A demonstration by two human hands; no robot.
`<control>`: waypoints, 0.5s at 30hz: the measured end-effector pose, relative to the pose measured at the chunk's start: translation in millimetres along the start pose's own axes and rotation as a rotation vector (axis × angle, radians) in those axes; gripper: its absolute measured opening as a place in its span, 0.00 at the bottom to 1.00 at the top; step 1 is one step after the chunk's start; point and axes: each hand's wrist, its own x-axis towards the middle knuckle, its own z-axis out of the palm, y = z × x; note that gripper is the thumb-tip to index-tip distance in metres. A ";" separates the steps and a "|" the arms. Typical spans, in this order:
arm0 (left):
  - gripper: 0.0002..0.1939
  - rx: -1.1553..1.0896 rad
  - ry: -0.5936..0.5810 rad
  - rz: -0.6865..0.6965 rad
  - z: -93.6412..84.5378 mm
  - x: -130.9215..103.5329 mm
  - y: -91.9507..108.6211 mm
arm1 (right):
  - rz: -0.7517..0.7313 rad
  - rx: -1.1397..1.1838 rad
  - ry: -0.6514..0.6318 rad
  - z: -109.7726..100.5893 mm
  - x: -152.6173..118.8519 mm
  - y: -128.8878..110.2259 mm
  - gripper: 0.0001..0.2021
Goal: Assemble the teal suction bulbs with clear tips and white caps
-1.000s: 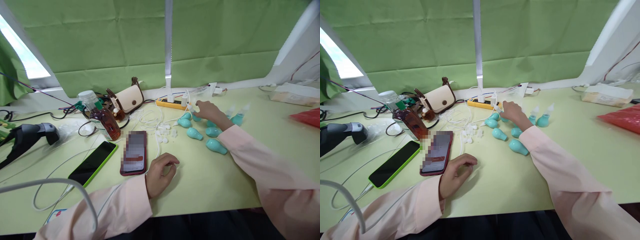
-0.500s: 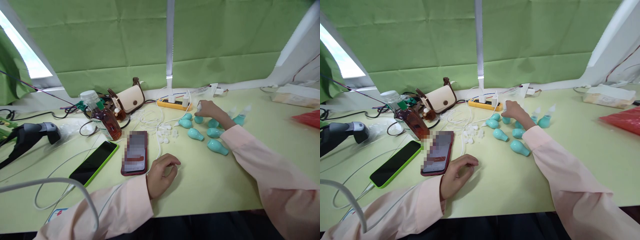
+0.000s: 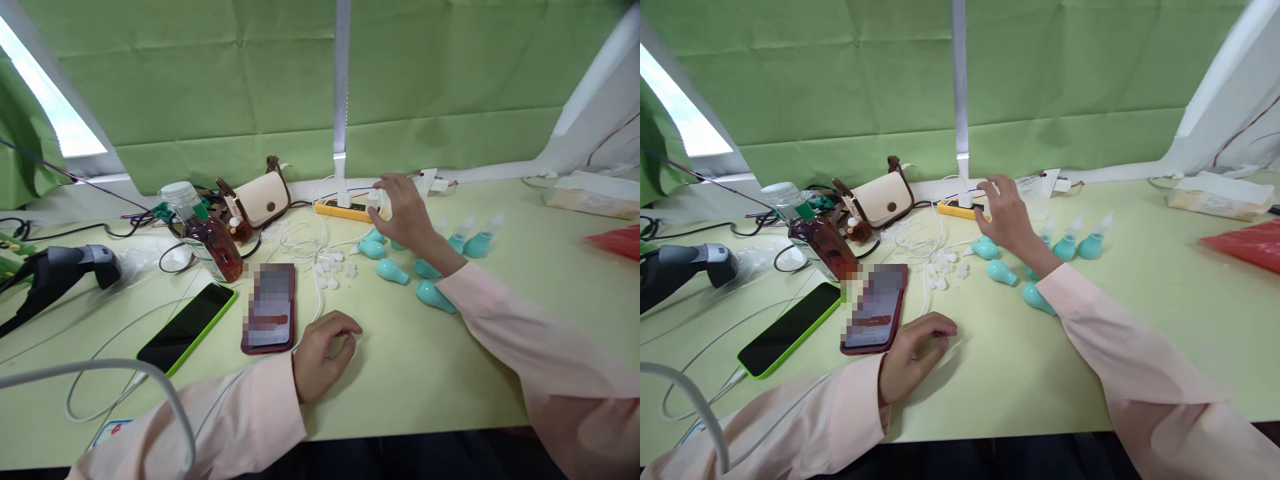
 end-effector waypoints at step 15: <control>0.09 -0.022 0.027 -0.004 1.9 -1.2 -1.0 | -0.335 0.343 -0.752 22.1 -37.2 -60.2 0.06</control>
